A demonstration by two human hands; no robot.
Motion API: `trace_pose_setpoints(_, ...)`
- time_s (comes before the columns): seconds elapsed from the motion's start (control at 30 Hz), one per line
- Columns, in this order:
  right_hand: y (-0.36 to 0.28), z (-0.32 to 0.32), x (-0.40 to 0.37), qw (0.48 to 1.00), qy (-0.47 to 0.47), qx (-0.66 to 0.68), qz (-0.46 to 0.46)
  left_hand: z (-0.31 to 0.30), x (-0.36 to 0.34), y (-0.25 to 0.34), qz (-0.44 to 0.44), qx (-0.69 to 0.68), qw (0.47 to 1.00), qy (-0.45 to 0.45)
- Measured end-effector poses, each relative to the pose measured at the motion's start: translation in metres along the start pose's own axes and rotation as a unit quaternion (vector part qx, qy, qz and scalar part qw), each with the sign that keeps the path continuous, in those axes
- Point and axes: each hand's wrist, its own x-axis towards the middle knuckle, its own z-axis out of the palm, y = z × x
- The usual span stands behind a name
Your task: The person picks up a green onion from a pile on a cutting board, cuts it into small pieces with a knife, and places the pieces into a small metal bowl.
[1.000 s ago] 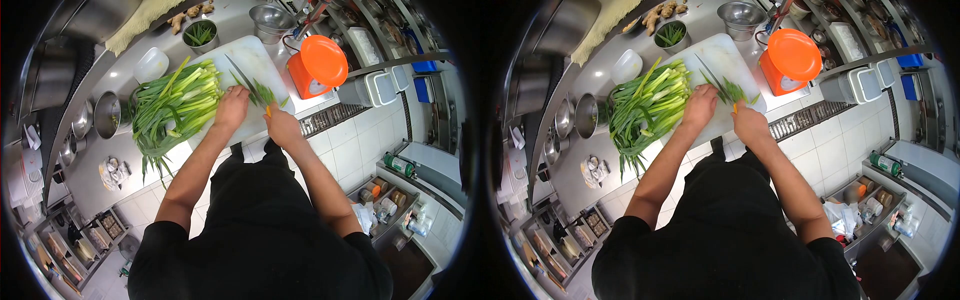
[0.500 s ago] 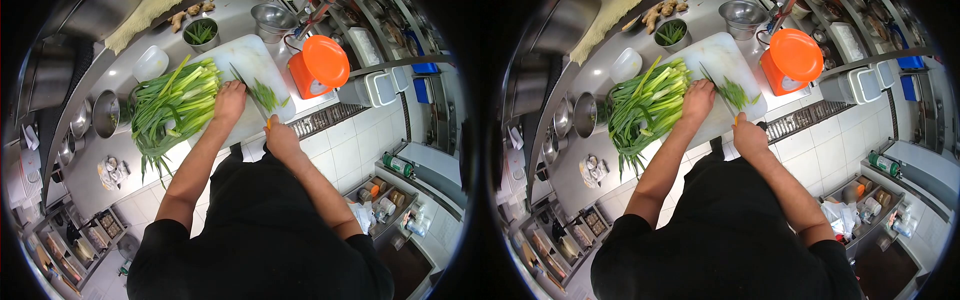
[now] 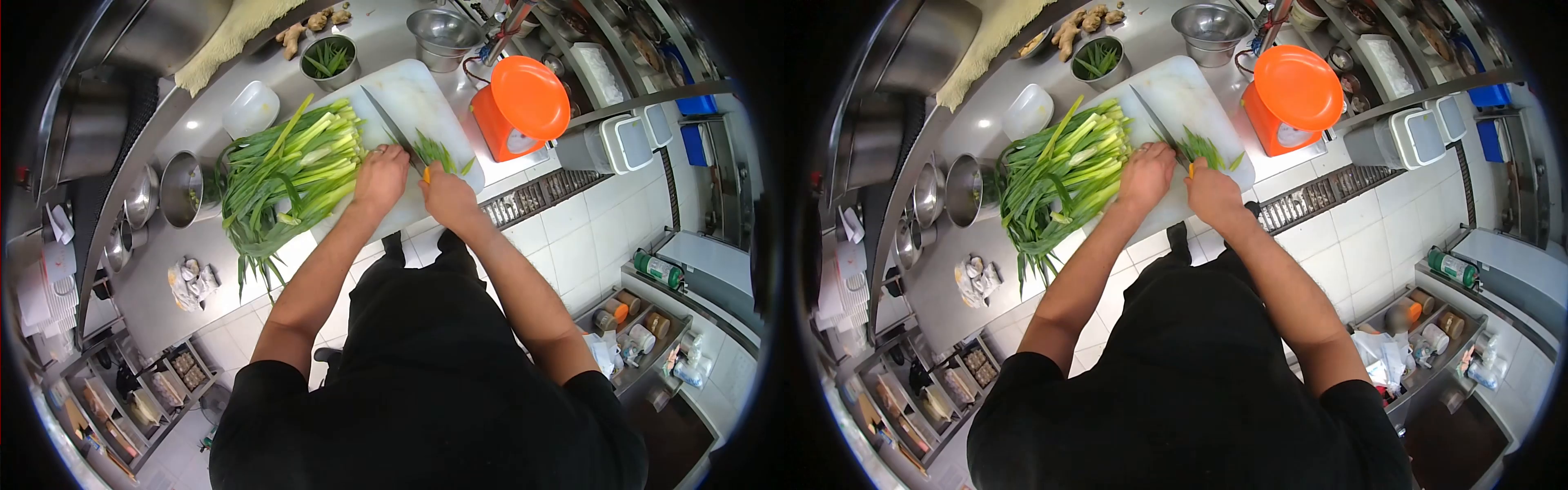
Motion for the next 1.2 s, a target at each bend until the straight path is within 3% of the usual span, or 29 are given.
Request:
trace_pose_setpoints(0.3, 0.002, -0.008, -0.032, 1.0, 0.011, -0.008, 0.013, -0.007, -0.007, 0.004, -0.07, -0.04, 0.996, 0.036)
trace_pose_setpoints(1.2, -0.006, 0.015, -0.004, 0.999, 0.014, 0.026, 0.018, 0.001, 0.019, -0.013, -0.063, 0.002, 0.998, 0.031)
